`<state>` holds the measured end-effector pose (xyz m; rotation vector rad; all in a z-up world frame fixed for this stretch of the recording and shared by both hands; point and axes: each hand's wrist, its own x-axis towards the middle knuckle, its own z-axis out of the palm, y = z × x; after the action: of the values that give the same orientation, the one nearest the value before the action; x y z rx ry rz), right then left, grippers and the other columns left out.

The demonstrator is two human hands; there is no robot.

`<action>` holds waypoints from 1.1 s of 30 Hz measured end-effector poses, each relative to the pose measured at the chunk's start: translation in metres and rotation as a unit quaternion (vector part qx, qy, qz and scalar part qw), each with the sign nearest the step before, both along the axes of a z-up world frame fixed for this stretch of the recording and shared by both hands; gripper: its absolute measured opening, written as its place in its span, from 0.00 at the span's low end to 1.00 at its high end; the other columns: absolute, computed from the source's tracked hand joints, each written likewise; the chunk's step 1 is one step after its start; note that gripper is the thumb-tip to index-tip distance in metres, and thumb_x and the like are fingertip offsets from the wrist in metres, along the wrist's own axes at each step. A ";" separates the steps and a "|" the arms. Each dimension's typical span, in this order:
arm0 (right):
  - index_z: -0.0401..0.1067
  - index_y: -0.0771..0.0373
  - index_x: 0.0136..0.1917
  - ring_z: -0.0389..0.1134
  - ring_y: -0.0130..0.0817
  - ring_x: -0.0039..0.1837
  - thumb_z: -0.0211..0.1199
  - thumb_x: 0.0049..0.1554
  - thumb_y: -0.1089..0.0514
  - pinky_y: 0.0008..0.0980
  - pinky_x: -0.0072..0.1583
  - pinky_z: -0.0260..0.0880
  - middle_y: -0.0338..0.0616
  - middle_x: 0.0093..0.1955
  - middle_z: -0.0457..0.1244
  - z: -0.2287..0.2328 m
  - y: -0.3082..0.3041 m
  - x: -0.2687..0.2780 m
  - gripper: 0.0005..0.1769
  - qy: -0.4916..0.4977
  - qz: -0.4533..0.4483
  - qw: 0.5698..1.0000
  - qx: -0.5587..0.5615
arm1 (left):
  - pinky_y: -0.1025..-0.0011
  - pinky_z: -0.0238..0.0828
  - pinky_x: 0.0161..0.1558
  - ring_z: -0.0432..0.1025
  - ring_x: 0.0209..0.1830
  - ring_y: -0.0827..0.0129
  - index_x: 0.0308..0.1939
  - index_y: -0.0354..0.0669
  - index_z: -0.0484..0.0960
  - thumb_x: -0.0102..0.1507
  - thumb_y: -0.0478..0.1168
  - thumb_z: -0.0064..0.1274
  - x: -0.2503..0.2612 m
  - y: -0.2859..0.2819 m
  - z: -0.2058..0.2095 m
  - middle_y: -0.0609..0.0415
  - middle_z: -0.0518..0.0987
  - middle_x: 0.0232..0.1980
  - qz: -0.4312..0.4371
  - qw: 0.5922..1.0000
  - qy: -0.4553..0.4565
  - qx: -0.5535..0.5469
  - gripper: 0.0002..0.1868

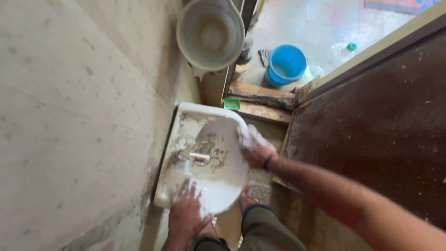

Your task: The person scrubs the inside and outside of a small ceramic wall-mounted sink using a white cloth and a white cleaning paste.

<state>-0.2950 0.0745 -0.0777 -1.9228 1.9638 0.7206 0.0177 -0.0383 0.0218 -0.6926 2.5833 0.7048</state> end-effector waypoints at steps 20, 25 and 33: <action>0.75 0.64 0.53 0.68 0.54 0.52 0.63 0.47 0.66 0.49 0.55 0.71 0.60 0.49 0.67 -0.016 -0.034 0.001 0.18 -0.244 -0.349 0.817 -0.389 | 0.45 0.47 0.73 0.59 0.75 0.46 0.68 0.41 0.71 0.54 0.54 0.58 0.027 0.016 -0.039 0.40 0.64 0.74 0.061 0.980 0.144 -0.123 0.40; 0.45 0.56 0.82 0.59 0.58 0.73 0.71 0.43 0.54 0.49 0.73 0.60 0.61 0.76 0.50 0.028 -0.171 0.031 0.59 -0.210 -0.226 0.926 -0.218 | 0.49 0.47 0.72 0.49 0.78 0.57 0.78 0.56 0.60 0.50 0.60 0.60 0.009 -0.008 -0.017 0.48 0.49 0.84 0.115 0.988 0.015 -0.098 0.54; 0.53 0.58 0.78 0.58 0.57 0.72 0.73 0.45 0.49 0.51 0.71 0.59 0.58 0.68 0.60 0.045 -0.146 0.014 0.53 -0.222 -0.291 0.892 -0.266 | 0.47 0.50 0.70 0.46 0.80 0.56 0.71 0.54 0.72 0.50 0.56 0.59 0.001 -0.021 -0.011 0.48 0.50 0.83 0.107 0.991 0.004 -0.076 0.44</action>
<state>-0.2810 -0.0718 -0.0324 -1.3940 2.3680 -0.4242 0.0186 -0.0594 0.0113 -1.0279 2.6157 0.5776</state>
